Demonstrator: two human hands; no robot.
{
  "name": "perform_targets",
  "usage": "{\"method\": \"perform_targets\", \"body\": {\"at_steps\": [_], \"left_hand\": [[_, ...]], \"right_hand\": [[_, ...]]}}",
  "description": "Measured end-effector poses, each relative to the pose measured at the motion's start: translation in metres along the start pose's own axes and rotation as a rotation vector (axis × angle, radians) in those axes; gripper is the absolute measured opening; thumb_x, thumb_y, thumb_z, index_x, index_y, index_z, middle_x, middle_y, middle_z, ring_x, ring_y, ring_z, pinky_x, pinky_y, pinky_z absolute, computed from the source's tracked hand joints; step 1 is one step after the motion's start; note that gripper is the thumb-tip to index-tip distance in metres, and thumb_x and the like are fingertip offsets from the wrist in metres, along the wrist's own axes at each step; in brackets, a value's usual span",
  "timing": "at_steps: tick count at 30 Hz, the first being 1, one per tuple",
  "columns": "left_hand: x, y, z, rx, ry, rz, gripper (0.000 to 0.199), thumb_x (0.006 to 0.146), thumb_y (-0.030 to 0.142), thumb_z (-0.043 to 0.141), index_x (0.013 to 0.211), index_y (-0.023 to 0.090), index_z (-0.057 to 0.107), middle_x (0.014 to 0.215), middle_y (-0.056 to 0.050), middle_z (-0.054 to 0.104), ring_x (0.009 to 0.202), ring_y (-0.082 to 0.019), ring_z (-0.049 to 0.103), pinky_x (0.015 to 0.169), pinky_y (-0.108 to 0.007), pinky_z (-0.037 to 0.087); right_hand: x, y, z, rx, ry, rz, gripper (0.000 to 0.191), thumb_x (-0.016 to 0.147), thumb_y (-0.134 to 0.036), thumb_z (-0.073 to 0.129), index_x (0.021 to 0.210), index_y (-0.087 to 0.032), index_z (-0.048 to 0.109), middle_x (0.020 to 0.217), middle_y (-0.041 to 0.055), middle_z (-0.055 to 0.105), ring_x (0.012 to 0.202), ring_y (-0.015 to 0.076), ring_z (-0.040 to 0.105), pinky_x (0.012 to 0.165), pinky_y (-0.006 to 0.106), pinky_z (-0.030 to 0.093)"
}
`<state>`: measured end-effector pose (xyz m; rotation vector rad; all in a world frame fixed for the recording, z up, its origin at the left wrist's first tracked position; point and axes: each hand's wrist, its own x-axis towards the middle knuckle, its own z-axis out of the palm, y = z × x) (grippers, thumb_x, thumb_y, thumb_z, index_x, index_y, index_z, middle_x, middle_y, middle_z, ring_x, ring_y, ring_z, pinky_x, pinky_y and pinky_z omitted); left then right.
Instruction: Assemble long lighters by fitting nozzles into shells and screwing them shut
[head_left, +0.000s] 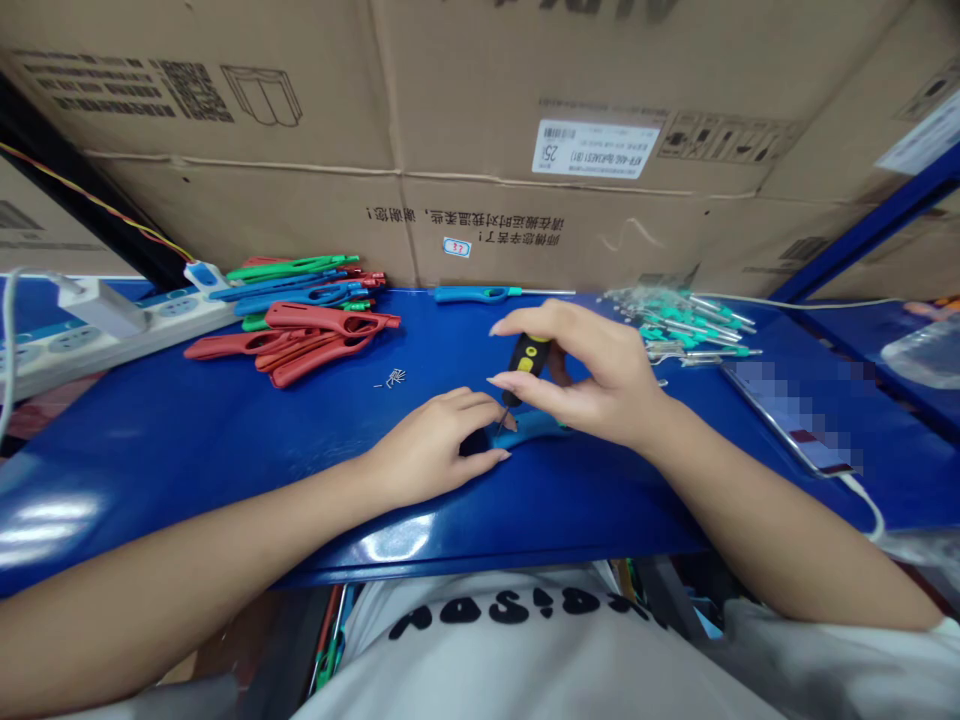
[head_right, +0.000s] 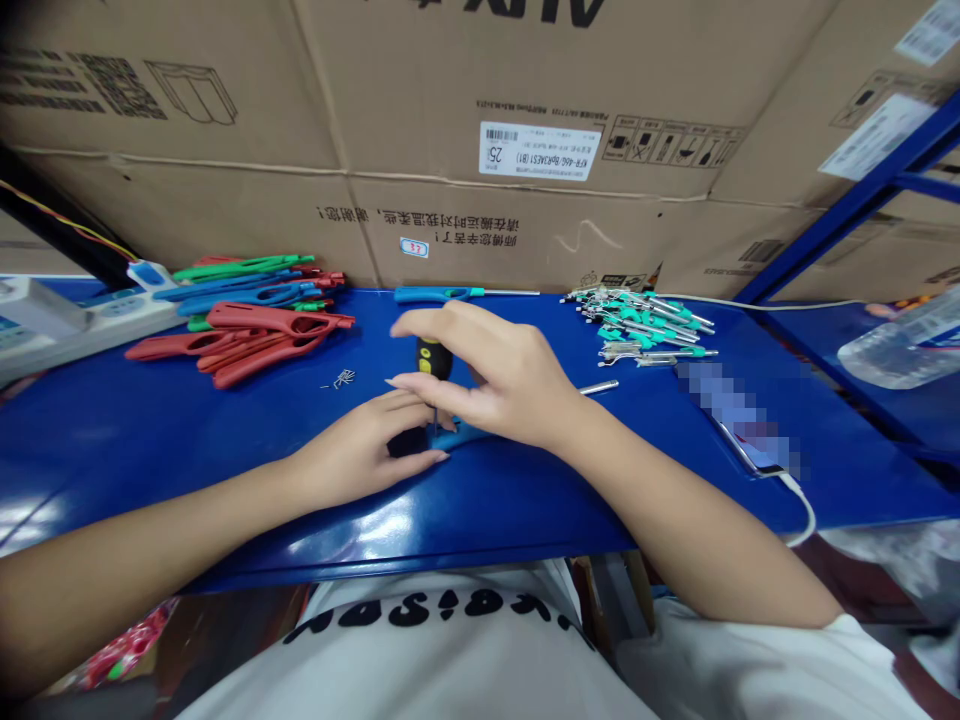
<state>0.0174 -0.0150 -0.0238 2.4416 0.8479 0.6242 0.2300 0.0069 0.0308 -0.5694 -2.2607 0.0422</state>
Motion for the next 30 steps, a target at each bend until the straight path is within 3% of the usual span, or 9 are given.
{"method": "perform_targets", "body": {"at_steps": [2,6,12,15,17,20,23,28,30], "left_hand": [[0.0002,0.0000,-0.0002,0.000,0.001,0.013,0.018,0.091,0.026,0.066,0.108,0.022,0.065,0.112,-0.004,0.069,0.109,-0.023,0.062,0.098,-0.038,0.048],[0.0003,-0.0001,-0.0003,0.005,0.002,0.006,0.023,0.090,0.026,0.068,0.113,0.022,0.065,0.110,-0.004,0.069,0.107,-0.022,0.062,0.096,-0.037,0.049],[-0.0003,-0.0010,0.0004,0.016,-0.004,0.005,0.018,0.091,0.026,0.067,0.108,0.021,0.064,0.113,-0.005,0.068,0.109,-0.023,0.062,0.098,-0.038,0.048],[-0.0005,-0.0013,0.0004,0.010,-0.008,0.010,0.019,0.092,0.026,0.066,0.111,0.021,0.065,0.115,-0.005,0.068,0.111,-0.023,0.061,0.100,-0.038,0.047],[-0.0005,-0.0013,0.0003,0.010,-0.012,0.009,0.022,0.092,0.026,0.066,0.113,0.021,0.065,0.116,-0.006,0.068,0.112,-0.023,0.061,0.100,-0.038,0.047],[-0.0006,-0.0011,0.0004,0.011,-0.008,0.008,0.020,0.091,0.025,0.067,0.110,0.021,0.065,0.114,-0.005,0.069,0.110,-0.023,0.061,0.099,-0.038,0.048],[-0.0004,-0.0008,0.0004,0.004,0.002,0.015,0.017,0.091,0.025,0.067,0.107,0.020,0.065,0.113,-0.005,0.069,0.109,-0.023,0.062,0.097,-0.038,0.048],[-0.0004,-0.0001,-0.0002,0.001,-0.001,0.000,0.021,0.091,0.027,0.067,0.112,0.022,0.065,0.112,-0.005,0.069,0.109,-0.023,0.062,0.097,-0.038,0.049],[-0.0005,-0.0002,-0.0002,0.002,-0.003,-0.002,0.020,0.091,0.027,0.066,0.111,0.022,0.065,0.112,-0.005,0.069,0.109,-0.023,0.062,0.097,-0.039,0.049]], "right_hand": [[0.0000,-0.0006,-0.0017,-0.063,0.048,-0.034,0.033,0.100,-0.038,0.051,0.127,-0.022,0.061,0.107,0.0079,0.072,0.089,0.0190,0.069,0.078,0.032,0.057],[0.0016,-0.0028,-0.0032,0.087,0.001,0.021,0.042,0.105,-0.025,0.032,0.143,-0.022,0.049,0.121,0.0076,0.069,0.096,0.0172,0.069,0.084,0.033,0.058],[0.0019,0.0016,-0.0040,-0.051,0.054,-0.024,0.030,0.098,-0.042,0.056,0.117,-0.022,0.068,0.091,0.0062,0.072,0.083,0.0196,0.068,0.076,0.034,0.057],[0.0019,-0.0001,-0.0050,0.050,-0.004,-0.046,0.037,0.104,-0.036,0.042,0.132,-0.022,0.060,0.108,0.0083,0.071,0.092,0.0190,0.069,0.079,0.034,0.057],[0.0023,-0.0023,-0.0046,0.171,-0.058,0.003,0.041,0.106,-0.030,0.032,0.142,-0.021,0.050,0.118,0.0083,0.069,0.088,0.0154,0.069,0.077,0.032,0.057],[0.0017,-0.0023,-0.0037,0.133,-0.033,0.035,0.035,0.103,-0.038,0.045,0.131,-0.021,0.058,0.102,0.0059,0.072,0.074,0.0135,0.067,0.068,0.028,0.056],[-0.0003,0.0011,-0.0037,-0.059,0.035,-0.003,0.034,0.095,-0.048,0.060,0.115,-0.021,0.067,0.088,0.0060,0.073,0.075,0.0179,0.068,0.069,0.030,0.056],[-0.0011,0.0009,-0.0012,0.087,-0.023,0.049,0.042,0.107,-0.036,0.031,0.144,-0.023,0.048,0.115,0.0080,0.071,0.079,0.0146,0.069,0.071,0.030,0.057],[-0.0006,0.0005,-0.0002,0.111,-0.013,0.061,0.039,0.106,-0.037,0.037,0.139,-0.023,0.051,0.111,0.0068,0.072,0.074,0.0130,0.068,0.066,0.027,0.056]]}}
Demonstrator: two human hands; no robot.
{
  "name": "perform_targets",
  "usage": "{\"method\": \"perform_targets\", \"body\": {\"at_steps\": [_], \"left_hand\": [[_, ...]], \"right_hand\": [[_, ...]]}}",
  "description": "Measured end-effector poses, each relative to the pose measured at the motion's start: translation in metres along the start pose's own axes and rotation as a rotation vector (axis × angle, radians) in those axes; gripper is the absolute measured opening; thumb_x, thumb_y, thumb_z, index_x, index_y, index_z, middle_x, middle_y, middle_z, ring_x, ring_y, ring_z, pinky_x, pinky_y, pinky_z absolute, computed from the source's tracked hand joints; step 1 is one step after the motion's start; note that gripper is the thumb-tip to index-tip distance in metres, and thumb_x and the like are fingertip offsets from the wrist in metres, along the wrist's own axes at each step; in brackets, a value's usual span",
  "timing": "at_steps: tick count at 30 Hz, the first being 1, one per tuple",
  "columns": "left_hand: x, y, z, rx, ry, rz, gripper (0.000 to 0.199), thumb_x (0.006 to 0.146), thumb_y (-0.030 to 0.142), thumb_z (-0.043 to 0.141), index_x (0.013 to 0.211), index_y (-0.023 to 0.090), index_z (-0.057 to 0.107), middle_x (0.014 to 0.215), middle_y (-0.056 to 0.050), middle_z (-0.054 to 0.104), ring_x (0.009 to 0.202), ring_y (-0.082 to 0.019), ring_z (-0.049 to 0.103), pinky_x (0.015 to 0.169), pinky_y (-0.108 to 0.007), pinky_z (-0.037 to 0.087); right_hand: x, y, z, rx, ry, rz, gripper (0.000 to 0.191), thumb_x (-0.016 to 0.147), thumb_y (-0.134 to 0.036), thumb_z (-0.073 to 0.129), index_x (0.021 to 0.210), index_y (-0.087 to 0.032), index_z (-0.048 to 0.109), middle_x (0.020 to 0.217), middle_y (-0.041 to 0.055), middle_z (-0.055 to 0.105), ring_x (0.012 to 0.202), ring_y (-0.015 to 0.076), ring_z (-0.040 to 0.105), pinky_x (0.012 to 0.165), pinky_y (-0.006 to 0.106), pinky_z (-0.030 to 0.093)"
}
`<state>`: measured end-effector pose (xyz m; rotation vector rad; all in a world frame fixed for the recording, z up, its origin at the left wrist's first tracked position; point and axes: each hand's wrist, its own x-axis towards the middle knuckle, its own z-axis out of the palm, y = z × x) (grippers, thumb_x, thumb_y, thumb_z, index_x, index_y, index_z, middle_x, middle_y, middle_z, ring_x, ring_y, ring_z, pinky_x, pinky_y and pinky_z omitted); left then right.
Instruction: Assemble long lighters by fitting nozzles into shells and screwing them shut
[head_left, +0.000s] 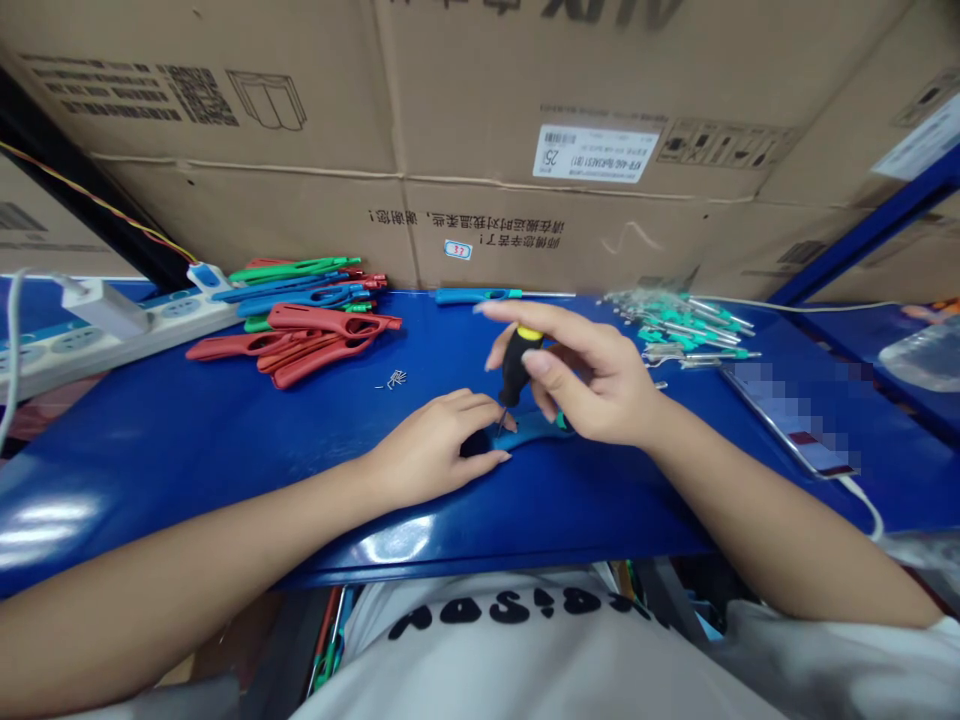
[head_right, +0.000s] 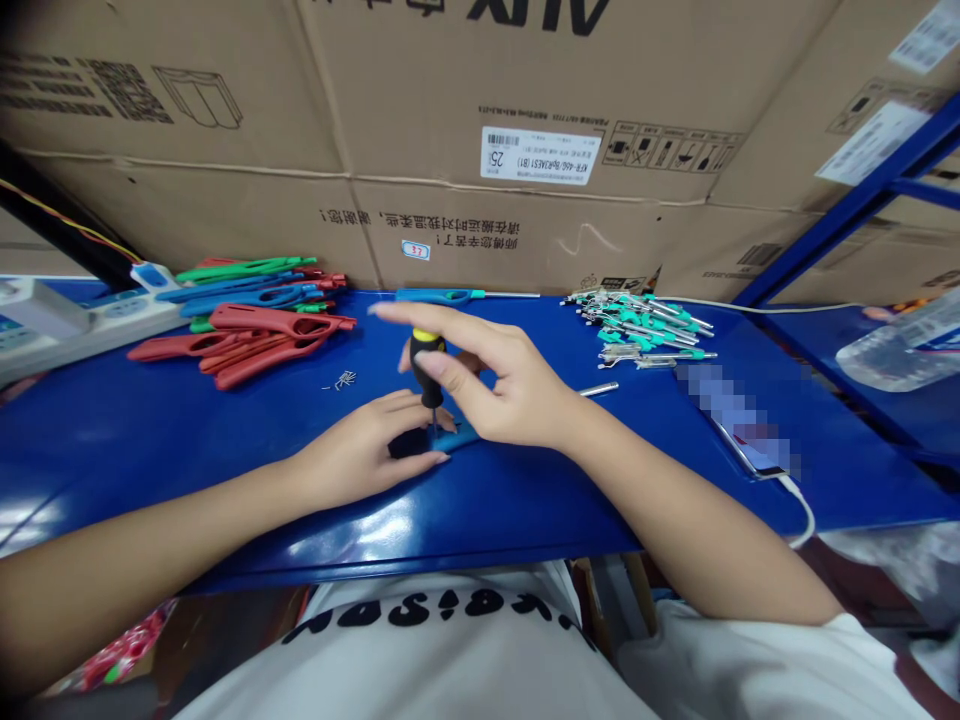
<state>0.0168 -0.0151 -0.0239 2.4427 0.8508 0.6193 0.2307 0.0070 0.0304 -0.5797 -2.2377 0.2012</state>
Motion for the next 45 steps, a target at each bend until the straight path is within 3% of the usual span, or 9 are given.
{"method": "perform_targets", "body": {"at_steps": [4,9,15,17,21,27,33,38,45], "left_hand": [[0.000,0.000,0.000,-0.002,-0.003,0.014,0.018,0.092,0.027,0.065,0.109,0.022,0.065,0.114,-0.006,0.069,0.109,-0.024,0.062,0.097,-0.040,0.049],[0.000,0.000,0.000,-0.002,0.004,0.003,0.022,0.091,0.027,0.067,0.112,0.022,0.064,0.112,-0.005,0.069,0.109,-0.023,0.062,0.097,-0.038,0.049],[0.000,0.000,0.001,0.010,-0.003,0.007,0.019,0.091,0.027,0.066,0.109,0.022,0.065,0.113,-0.005,0.069,0.109,-0.023,0.062,0.098,-0.039,0.049],[0.000,-0.001,0.001,0.009,0.003,0.008,0.019,0.092,0.028,0.066,0.110,0.022,0.065,0.114,-0.005,0.069,0.108,-0.023,0.062,0.097,-0.038,0.049],[0.000,-0.001,0.001,0.006,0.011,-0.004,0.021,0.091,0.029,0.067,0.111,0.022,0.064,0.112,-0.005,0.069,0.107,-0.023,0.063,0.096,-0.038,0.049],[0.000,-0.001,0.001,0.008,-0.019,-0.001,0.021,0.092,0.027,0.066,0.112,0.022,0.063,0.116,-0.004,0.068,0.109,-0.023,0.061,0.098,-0.039,0.048],[0.000,0.000,0.000,0.017,-0.010,0.000,0.021,0.091,0.027,0.067,0.111,0.021,0.064,0.116,-0.006,0.069,0.110,-0.023,0.062,0.099,-0.039,0.048],[0.000,-0.001,0.000,0.027,-0.005,0.019,0.020,0.092,0.026,0.066,0.111,0.021,0.063,0.116,-0.005,0.069,0.111,-0.024,0.062,0.099,-0.039,0.048],[0.000,-0.001,-0.001,0.026,-0.013,0.006,0.023,0.092,0.029,0.066,0.114,0.022,0.064,0.116,-0.005,0.069,0.111,-0.024,0.061,0.099,-0.040,0.049]], "right_hand": [[0.001,0.000,-0.002,-0.182,0.092,-0.095,0.032,0.096,-0.043,0.060,0.116,-0.020,0.066,0.094,0.0071,0.073,0.076,0.0170,0.068,0.069,0.029,0.055],[0.004,-0.003,-0.002,0.024,0.012,-0.007,0.038,0.107,-0.030,0.032,0.136,-0.020,0.054,0.112,0.0076,0.071,0.080,0.0135,0.068,0.069,0.028,0.056],[0.001,0.004,-0.004,-0.247,0.132,-0.149,0.028,0.098,-0.044,0.055,0.105,-0.020,0.067,0.083,0.0052,0.071,0.074,0.0172,0.066,0.066,0.029,0.053],[0.001,0.004,-0.004,-0.186,0.081,-0.156,0.032,0.103,-0.038,0.043,0.119,-0.020,0.063,0.098,0.0079,0.072,0.082,0.0182,0.069,0.068,0.030,0.055],[0.001,0.001,0.004,0.106,-0.036,0.036,0.040,0.106,-0.029,0.030,0.143,-0.022,0.044,0.119,0.0080,0.069,0.074,0.0120,0.068,0.067,0.027,0.057],[-0.006,0.004,0.017,-0.099,0.221,-0.081,0.030,0.097,-0.039,0.058,0.120,-0.021,0.062,0.101,0.0058,0.073,0.079,0.0162,0.069,0.073,0.028,0.056],[-0.003,-0.004,0.015,0.165,-0.038,0.058,0.043,0.107,-0.028,0.027,0.148,-0.022,0.038,0.121,0.0081,0.068,0.070,0.0104,0.066,0.067,0.026,0.056],[-0.003,-0.001,0.009,-0.072,0.171,-0.084,0.028,0.093,-0.034,0.065,0.118,-0.020,0.065,0.104,0.0049,0.074,0.073,0.0132,0.068,0.071,0.025,0.056],[0.000,-0.006,0.006,0.236,-0.013,0.049,0.038,0.106,-0.025,0.033,0.139,-0.020,0.051,0.116,0.0072,0.071,0.067,0.0091,0.066,0.066,0.024,0.056]]}}
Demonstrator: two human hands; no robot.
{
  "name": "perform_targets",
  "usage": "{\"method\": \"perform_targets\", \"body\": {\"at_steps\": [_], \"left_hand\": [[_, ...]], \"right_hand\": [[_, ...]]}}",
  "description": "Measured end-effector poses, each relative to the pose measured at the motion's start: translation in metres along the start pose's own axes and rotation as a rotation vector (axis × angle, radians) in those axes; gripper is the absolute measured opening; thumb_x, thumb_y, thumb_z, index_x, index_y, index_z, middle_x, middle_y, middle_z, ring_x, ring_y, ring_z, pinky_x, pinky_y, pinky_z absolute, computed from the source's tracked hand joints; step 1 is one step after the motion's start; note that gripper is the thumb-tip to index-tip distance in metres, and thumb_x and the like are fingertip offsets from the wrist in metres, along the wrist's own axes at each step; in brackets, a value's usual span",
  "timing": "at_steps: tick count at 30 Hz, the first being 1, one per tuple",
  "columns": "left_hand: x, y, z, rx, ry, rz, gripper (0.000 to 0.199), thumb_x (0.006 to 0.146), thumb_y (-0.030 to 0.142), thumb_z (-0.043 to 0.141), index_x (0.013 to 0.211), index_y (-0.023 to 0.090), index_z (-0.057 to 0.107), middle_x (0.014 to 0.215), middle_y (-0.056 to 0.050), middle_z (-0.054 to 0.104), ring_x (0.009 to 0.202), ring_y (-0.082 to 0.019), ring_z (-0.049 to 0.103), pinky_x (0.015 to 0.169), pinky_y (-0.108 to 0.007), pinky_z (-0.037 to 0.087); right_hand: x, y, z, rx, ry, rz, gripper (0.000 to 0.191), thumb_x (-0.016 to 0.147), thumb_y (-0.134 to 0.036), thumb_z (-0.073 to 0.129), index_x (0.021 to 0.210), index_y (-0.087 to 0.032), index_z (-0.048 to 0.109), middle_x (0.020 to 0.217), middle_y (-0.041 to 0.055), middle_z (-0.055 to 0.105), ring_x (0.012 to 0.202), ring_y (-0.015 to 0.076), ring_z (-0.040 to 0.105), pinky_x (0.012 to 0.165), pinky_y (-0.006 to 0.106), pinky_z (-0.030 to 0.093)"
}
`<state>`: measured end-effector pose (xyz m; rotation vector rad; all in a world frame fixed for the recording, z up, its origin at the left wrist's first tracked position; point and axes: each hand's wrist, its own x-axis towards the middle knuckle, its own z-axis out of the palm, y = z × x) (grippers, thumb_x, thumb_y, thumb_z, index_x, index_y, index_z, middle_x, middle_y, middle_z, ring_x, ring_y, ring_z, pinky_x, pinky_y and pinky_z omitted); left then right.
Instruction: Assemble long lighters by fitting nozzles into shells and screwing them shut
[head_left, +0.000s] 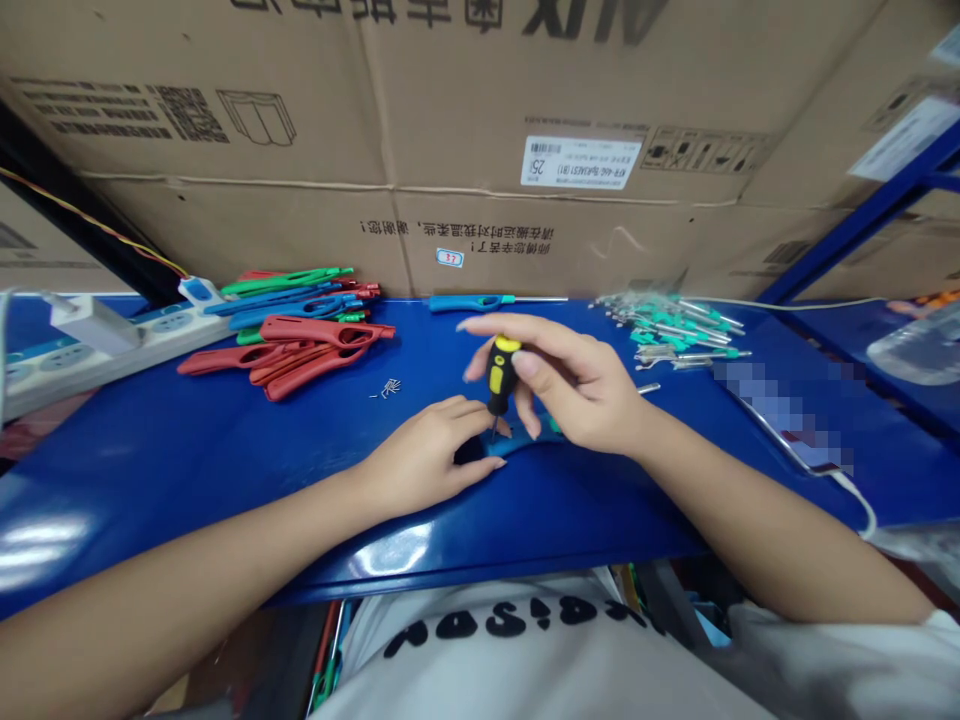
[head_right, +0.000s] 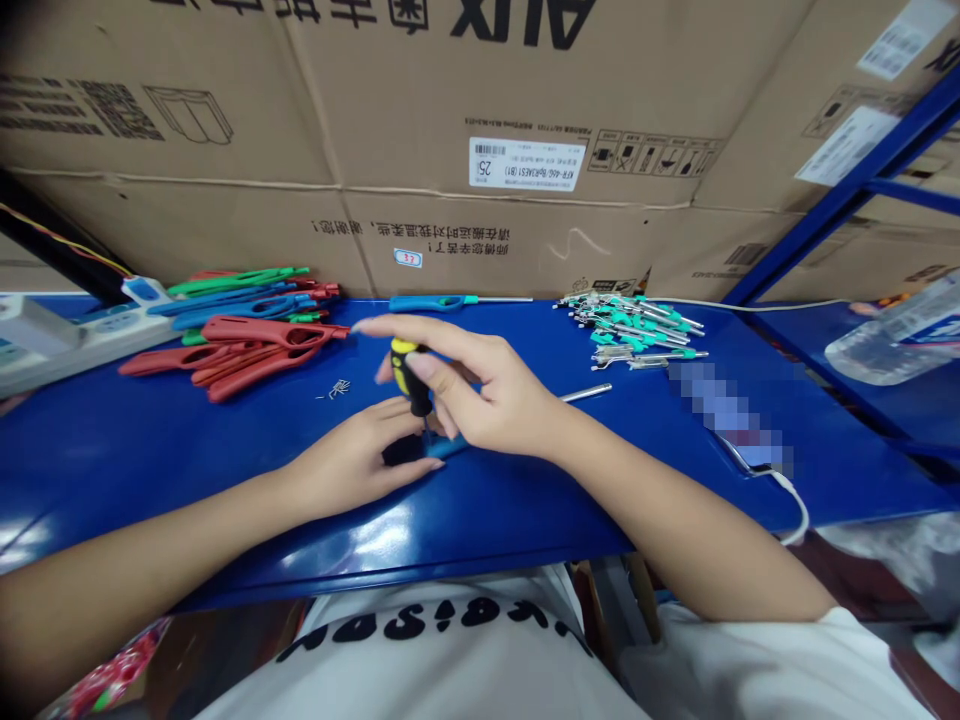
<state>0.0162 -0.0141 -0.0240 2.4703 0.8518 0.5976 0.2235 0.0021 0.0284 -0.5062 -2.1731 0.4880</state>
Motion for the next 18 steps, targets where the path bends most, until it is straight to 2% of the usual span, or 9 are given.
{"method": "perform_targets", "body": {"at_steps": [2,4,7,9,11,12,15,18], "left_hand": [[0.000,0.000,0.000,0.005,-0.004,0.008,0.024,0.092,0.029,0.065,0.115,0.022,0.064,0.118,-0.006,0.068,0.113,-0.025,0.061,0.100,-0.041,0.048],[0.000,-0.001,0.001,0.015,-0.008,0.007,0.024,0.093,0.029,0.065,0.115,0.022,0.064,0.117,-0.006,0.068,0.112,-0.024,0.061,0.099,-0.041,0.048],[-0.001,-0.001,0.002,0.015,-0.004,0.006,0.021,0.093,0.030,0.065,0.112,0.021,0.063,0.115,-0.005,0.068,0.108,-0.023,0.062,0.097,-0.039,0.049],[-0.001,-0.001,0.002,0.005,0.002,0.008,0.021,0.093,0.029,0.066,0.112,0.022,0.063,0.114,-0.004,0.069,0.108,-0.022,0.062,0.097,-0.037,0.048],[-0.001,-0.001,0.001,-0.001,0.005,0.004,0.021,0.093,0.029,0.066,0.113,0.023,0.063,0.114,-0.003,0.069,0.109,-0.021,0.061,0.098,-0.037,0.048],[-0.001,-0.001,0.001,-0.001,0.006,0.000,0.022,0.092,0.030,0.066,0.113,0.023,0.063,0.114,-0.003,0.069,0.109,-0.021,0.061,0.098,-0.037,0.048],[0.000,-0.001,0.001,0.002,0.006,0.000,0.021,0.092,0.029,0.067,0.111,0.022,0.063,0.113,-0.003,0.068,0.109,-0.022,0.061,0.097,-0.037,0.048],[0.000,0.000,0.001,0.000,0.002,0.008,0.019,0.092,0.028,0.067,0.110,0.022,0.063,0.113,-0.003,0.069,0.110,-0.022,0.061,0.098,-0.037,0.048]], "right_hand": [[0.001,-0.002,0.001,-0.057,0.041,-0.038,0.030,0.104,-0.026,0.042,0.127,-0.019,0.060,0.109,0.0067,0.072,0.071,0.0107,0.067,0.068,0.024,0.056],[0.001,-0.002,-0.001,-0.243,0.106,-0.121,0.022,0.099,-0.027,0.054,0.115,-0.018,0.066,0.100,0.0063,0.074,0.076,0.0137,0.069,0.070,0.026,0.055],[0.000,-0.002,-0.006,-0.479,0.123,-0.212,0.023,0.095,-0.032,0.061,0.113,-0.018,0.067,0.090,0.0052,0.075,0.076,0.0160,0.069,0.071,0.027,0.055],[0.000,-0.002,-0.009,-0.440,0.081,-0.166,0.030,0.101,-0.032,0.050,0.125,-0.019,0.063,0.106,0.0074,0.075,0.081,0.0162,0.070,0.074,0.029,0.056],[0.002,-0.003,-0.011,-0.290,0.024,-0.070,0.037,0.105,-0.026,0.035,0.136,-0.021,0.055,0.122,0.0082,0.070,0.085,0.0146,0.070,0.076,0.030,0.056],[0.002,-0.003,-0.011,-0.215,0.000,-0.037,0.038,0.106,-0.024,0.032,0.137,-0.021,0.054,0.124,0.0081,0.068,0.085,0.0137,0.070,0.076,0.029,0.056],[0.003,-0.001,-0.011,-0.158,0.018,-0.038,0.029,0.103,-0.029,0.045,0.125,-0.019,0.061,0.109,0.0069,0.071,0.080,0.0132,0.068,0.072,0.027,0.055],[0.002,-0.001,-0.010,-0.334,0.121,-0.118,0.022,0.096,-0.036,0.061,0.107,-0.018,0.067,0.090,0.0054,0.072,0.076,0.0156,0.067,0.071,0.029,0.054]]}}
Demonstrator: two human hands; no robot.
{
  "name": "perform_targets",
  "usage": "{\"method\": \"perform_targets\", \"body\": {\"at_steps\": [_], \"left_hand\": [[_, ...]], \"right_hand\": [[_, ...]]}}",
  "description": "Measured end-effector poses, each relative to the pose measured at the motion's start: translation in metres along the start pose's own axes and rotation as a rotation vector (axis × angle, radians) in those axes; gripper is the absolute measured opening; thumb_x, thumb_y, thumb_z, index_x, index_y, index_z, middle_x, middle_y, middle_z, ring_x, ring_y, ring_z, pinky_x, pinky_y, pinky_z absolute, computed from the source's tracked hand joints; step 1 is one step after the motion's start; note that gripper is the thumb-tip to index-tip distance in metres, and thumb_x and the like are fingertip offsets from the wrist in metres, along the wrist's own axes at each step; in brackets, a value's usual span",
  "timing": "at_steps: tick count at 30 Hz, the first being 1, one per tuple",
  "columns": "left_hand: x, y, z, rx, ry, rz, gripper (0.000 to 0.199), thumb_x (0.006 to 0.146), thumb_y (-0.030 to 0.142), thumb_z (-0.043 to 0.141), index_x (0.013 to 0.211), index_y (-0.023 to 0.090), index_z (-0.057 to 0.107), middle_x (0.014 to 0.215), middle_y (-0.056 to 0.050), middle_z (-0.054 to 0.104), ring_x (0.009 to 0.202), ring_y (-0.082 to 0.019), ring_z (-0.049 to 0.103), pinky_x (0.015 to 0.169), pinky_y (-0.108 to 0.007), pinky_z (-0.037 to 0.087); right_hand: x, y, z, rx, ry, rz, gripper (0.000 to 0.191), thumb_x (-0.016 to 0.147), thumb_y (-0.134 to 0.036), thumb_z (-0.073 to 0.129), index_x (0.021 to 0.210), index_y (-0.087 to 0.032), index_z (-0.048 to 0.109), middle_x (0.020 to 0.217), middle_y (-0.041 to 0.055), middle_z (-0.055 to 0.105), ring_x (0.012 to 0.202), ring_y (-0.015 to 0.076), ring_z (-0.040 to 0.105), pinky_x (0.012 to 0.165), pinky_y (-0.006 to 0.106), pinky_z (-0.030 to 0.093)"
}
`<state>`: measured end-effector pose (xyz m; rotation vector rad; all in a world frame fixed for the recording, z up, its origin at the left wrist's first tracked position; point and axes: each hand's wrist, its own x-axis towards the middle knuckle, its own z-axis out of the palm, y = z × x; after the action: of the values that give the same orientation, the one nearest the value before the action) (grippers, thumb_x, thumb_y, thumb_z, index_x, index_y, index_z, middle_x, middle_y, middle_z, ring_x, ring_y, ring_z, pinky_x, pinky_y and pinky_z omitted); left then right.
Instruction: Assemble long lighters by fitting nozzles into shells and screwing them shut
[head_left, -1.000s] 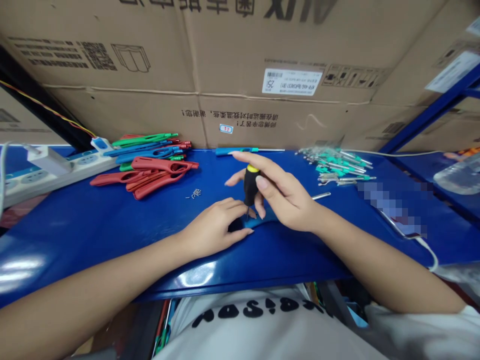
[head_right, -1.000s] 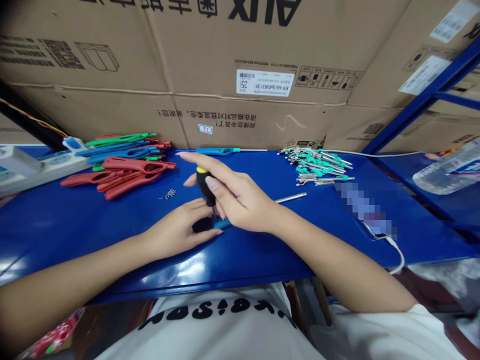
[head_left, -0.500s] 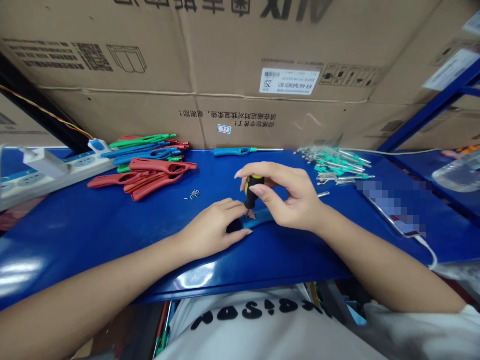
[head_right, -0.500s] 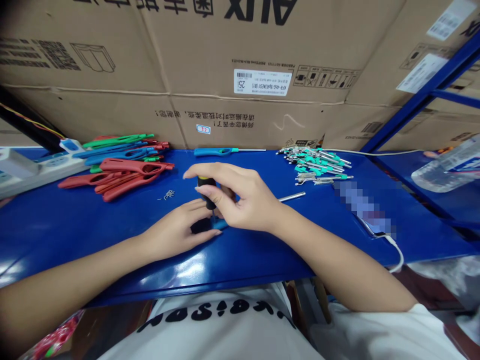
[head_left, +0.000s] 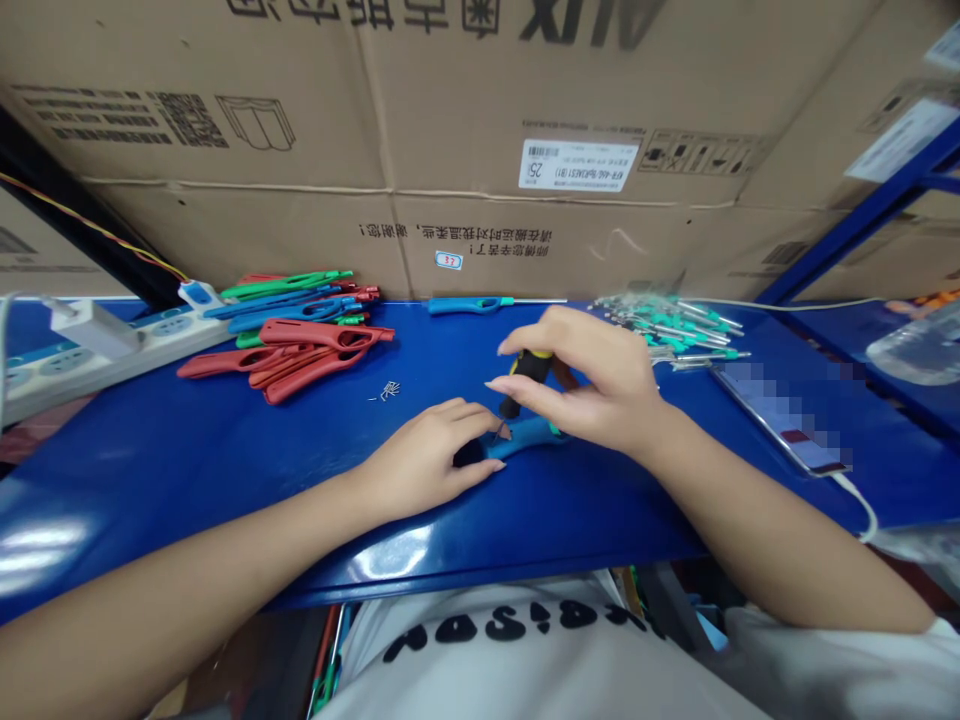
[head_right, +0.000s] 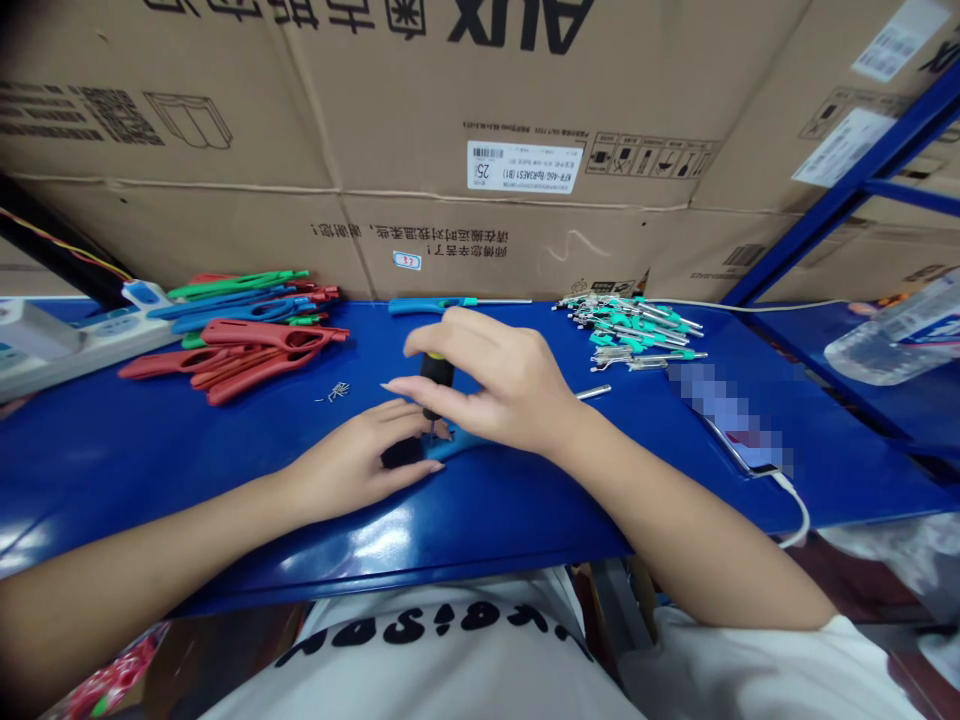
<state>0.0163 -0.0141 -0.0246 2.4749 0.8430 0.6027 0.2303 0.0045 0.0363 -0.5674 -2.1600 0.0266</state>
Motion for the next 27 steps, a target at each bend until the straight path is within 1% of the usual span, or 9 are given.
{"method": "perform_targets", "body": {"at_steps": [2,6,8,12,14,18,20,24,27], "left_hand": [[0.000,0.000,0.000,0.000,-0.001,0.002,0.020,0.092,0.028,0.066,0.111,0.022,0.063,0.113,-0.002,0.069,0.109,-0.021,0.061,0.098,-0.037,0.048],[0.000,0.000,0.000,0.005,-0.003,-0.004,0.023,0.092,0.030,0.066,0.114,0.022,0.064,0.115,-0.003,0.069,0.110,-0.022,0.061,0.099,-0.037,0.048],[0.000,-0.001,0.000,0.012,0.002,-0.003,0.022,0.092,0.030,0.066,0.113,0.022,0.064,0.115,-0.005,0.069,0.110,-0.023,0.062,0.099,-0.039,0.048],[0.000,-0.002,0.002,0.021,0.017,-0.004,0.021,0.092,0.030,0.066,0.111,0.022,0.065,0.112,-0.005,0.070,0.104,-0.023,0.064,0.094,-0.039,0.051],[0.000,-0.001,0.001,0.015,0.010,0.000,0.023,0.091,0.030,0.067,0.113,0.022,0.065,0.112,-0.005,0.069,0.106,-0.023,0.064,0.095,-0.039,0.050],[0.000,-0.001,0.000,0.002,-0.006,-0.004,0.023,0.092,0.030,0.066,0.114,0.022,0.064,0.116,-0.005,0.069,0.114,-0.025,0.061,0.100,-0.041,0.048],[0.000,-0.001,0.000,0.007,-0.002,-0.005,0.022,0.092,0.030,0.066,0.113,0.022,0.064,0.116,-0.005,0.069,0.114,-0.024,0.061,0.100,-0.041,0.048],[0.000,-0.001,0.001,0.016,0.009,-0.005,0.019,0.091,0.029,0.066,0.109,0.021,0.065,0.112,-0.005,0.070,0.107,-0.023,0.064,0.097,-0.039,0.050],[0.001,0.000,0.000,0.007,0.000,-0.008,0.022,0.091,0.029,0.066,0.112,0.023,0.065,0.114,-0.004,0.069,0.109,-0.023,0.063,0.097,-0.039,0.050]], "right_hand": [[0.000,-0.002,0.000,-0.057,0.007,-0.019,0.023,0.099,-0.035,0.055,0.110,-0.019,0.067,0.093,0.0067,0.073,0.084,0.0181,0.069,0.075,0.031,0.055],[0.001,-0.008,0.001,0.151,-0.099,0.053,0.036,0.106,-0.023,0.033,0.133,-0.020,0.056,0.117,0.0084,0.069,0.099,0.0167,0.068,0.083,0.032,0.056],[0.001,-0.009,0.002,0.196,-0.109,0.058,0.031,0.104,-0.025,0.042,0.130,-0.021,0.058,0.109,0.0063,0.070,0.090,0.0148,0.068,0.077,0.029,0.056],[-0.001,-0.007,0.002,-0.004,-0.003,-0.039,0.021,0.093,-0.035,0.065,0.106,-0.019,0.068,0.085,0.0037,0.070,0.075,0.0152,0.065,0.069,0.027,0.053],[-0.001,-0.007,0.001,0.003,-0.019,-0.042,0.023,0.098,-0.033,0.058,0.112,-0.019,0.067,0.092,0.0056,0.072,0.081,0.0164,0.066,0.074,0.029,0.054],[0.000,-0.010,0.000,0.291,-0.159,0.103,0.037,0.105,-0.025,0.036,0.137,-0.021,0.054,0.116,0.0078,0.069,0.081,0.0130,0.066,0.073,0.028,0.055],[0.001,-0.010,0.002,0.321,-0.151,0.118,0.031,0.103,-0.029,0.046,0.129,-0.020,0.060,0.109,0.0064,0.070,0.072,0.0109,0.063,0.067,0.025,0.053],[0.002,-0.010,0.003,0.095,0.002,0.047,0.019,0.093,-0.036,0.065,0.100,-0.018,0.069,0.086,0.0036,0.068,0.074,0.0136,0.061,0.068,0.026,0.051],[0.003,-0.011,0.000,0.124,-0.056,0.077,0.025,0.102,-0.030,0.049,0.118,-0.018,0.065,0.098,0.0055,0.070,0.082,0.0138,0.064,0.073,0.026,0.052]]}}
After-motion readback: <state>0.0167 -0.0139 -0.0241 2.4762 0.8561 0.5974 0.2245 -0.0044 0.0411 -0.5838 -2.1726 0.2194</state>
